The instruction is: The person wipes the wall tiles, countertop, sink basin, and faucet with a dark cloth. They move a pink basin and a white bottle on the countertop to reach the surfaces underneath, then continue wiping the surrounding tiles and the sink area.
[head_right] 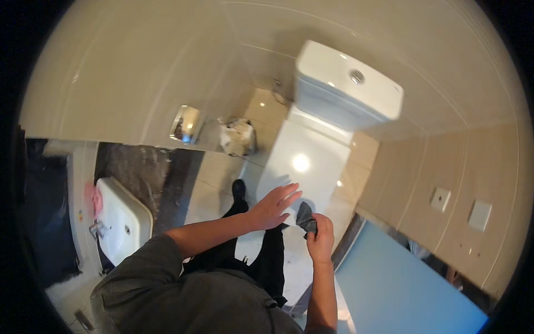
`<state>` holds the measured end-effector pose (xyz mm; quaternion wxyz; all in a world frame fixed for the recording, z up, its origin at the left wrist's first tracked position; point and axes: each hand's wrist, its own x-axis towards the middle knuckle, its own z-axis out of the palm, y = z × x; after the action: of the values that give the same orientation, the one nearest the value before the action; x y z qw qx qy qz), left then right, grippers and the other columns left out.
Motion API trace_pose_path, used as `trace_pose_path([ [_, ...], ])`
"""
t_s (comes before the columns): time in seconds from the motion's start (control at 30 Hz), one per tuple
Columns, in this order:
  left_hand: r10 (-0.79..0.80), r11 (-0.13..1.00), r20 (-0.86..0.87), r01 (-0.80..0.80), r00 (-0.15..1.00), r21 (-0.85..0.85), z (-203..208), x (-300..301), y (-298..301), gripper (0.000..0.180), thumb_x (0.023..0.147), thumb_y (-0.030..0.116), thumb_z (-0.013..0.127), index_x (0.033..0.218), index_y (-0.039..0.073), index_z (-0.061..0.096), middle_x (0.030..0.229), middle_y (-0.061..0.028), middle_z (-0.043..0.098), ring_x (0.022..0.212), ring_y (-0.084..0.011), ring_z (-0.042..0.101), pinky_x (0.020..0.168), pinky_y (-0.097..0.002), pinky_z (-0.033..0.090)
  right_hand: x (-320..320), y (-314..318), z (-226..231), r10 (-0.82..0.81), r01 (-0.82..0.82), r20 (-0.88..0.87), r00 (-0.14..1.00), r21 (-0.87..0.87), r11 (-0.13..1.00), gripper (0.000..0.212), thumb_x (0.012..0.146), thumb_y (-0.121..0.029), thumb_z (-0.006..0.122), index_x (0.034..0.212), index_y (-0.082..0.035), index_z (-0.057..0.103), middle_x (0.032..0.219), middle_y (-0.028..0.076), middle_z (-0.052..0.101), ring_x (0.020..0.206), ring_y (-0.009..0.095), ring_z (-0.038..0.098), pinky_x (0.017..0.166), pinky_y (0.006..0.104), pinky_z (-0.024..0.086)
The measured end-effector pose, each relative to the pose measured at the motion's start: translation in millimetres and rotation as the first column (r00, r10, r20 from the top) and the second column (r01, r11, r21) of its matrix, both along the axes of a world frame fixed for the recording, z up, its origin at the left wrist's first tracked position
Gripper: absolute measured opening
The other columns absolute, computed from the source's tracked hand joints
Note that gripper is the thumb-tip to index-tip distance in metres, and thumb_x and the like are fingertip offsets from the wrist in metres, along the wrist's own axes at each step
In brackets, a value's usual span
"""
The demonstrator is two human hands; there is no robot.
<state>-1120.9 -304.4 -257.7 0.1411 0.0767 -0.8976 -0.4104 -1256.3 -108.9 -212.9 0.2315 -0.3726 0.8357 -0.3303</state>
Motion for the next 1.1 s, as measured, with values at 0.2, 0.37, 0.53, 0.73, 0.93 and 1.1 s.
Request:
trace_pose_path([
  [0.2, 0.297, 0.944, -0.120, -0.310, 0.947, -0.114, 76, 69, -116, 0.050, 0.084, 0.002, 0.064, 0.133, -0.008, 0.059, 0.135, -0.0250, 0.061, 0.127, -0.0380, 0.060, 0.112, -0.0530, 0.044, 45, -202, 50, 0.317, -0.346, -0.138, 0.938, -0.365, 0.864, 0.055, 0.067, 0.014, 0.060, 0.119, -0.004, 0.067, 0.122, 0.016, 0.068, 0.115, 0.039, 0.062, 0.103, 0.0456, 0.049],
  [0.37, 0.425, 0.781, -0.306, -0.516, 0.852, -0.352, 207, 132, -201, 0.056, 0.071, 0.008, 0.077, 0.125, -0.004, 0.066, 0.129, -0.0191, 0.066, 0.119, -0.0439, 0.062, 0.105, -0.0526, 0.049, 101, -335, 104, 0.365, -0.477, -0.307, 0.879, -0.614, 0.629, 0.039, 0.077, 0.001, 0.070, 0.116, -0.001, 0.066, 0.120, 0.018, 0.070, 0.107, 0.039, 0.066, 0.095, 0.0450, 0.052],
  [0.53, 0.481, 0.452, -0.446, -0.650, 0.755, -0.611, 258, 220, -233, 0.049, 0.070, 0.008, 0.078, 0.118, -0.001, 0.071, 0.122, -0.0144, 0.069, 0.110, -0.0365, 0.064, 0.096, -0.0496, 0.052, 166, -435, 159, 0.477, -0.596, -0.442, 0.760, -0.766, 0.241, 0.043, 0.070, 0.000, 0.070, 0.112, -0.006, 0.068, 0.124, 0.013, 0.069, 0.108, 0.036, 0.067, 0.092, 0.0463, 0.054],
  [0.73, 0.608, 0.146, -0.494, -0.699, 0.621, -0.700, 298, 261, -237, 0.035, 0.072, 0.010, 0.075, 0.106, 0.000, 0.076, 0.114, -0.0138, 0.071, 0.096, -0.0294, 0.066, 0.080, -0.0428, 0.051, 220, -508, 199, 0.489, -0.623, -0.593, 0.640, -0.773, -0.122, 0.044, 0.068, 0.000, 0.074, 0.110, -0.013, 0.071, 0.120, 0.009, 0.067, 0.106, 0.033, 0.065, 0.087, 0.0431, 0.054],
  [0.93, 0.692, 0.112, -0.391, -0.626, 0.606, -0.772, 222, 259, -241, 0.030, 0.079, 0.011, 0.069, 0.107, 0.004, 0.076, 0.116, -0.0089, 0.071, 0.095, -0.0231, 0.067, 0.081, -0.0392, 0.049, 229, -517, 111, 0.561, -0.579, -0.513, 0.649, -0.812, -0.072, 0.035, 0.072, -0.004, 0.078, 0.105, -0.010, 0.065, 0.112, 0.013, 0.064, 0.098, 0.033, 0.063, 0.082, 0.0389, 0.054],
  [1.1, 0.788, 0.188, -0.199, -0.536, 0.583, -0.823, 169, 232, -244, 0.029, 0.083, 0.013, 0.064, 0.109, 0.005, 0.075, 0.115, -0.0060, 0.071, 0.100, -0.0222, 0.068, 0.091, -0.0400, 0.046, 213, -503, 40, 0.575, -0.624, -0.442, 0.689, -0.765, 0.160, 0.046, 0.064, 0.007, 0.072, 0.107, -0.007, 0.064, 0.116, 0.016, 0.061, 0.105, 0.037, 0.062, 0.089, 0.0420, 0.054],
])
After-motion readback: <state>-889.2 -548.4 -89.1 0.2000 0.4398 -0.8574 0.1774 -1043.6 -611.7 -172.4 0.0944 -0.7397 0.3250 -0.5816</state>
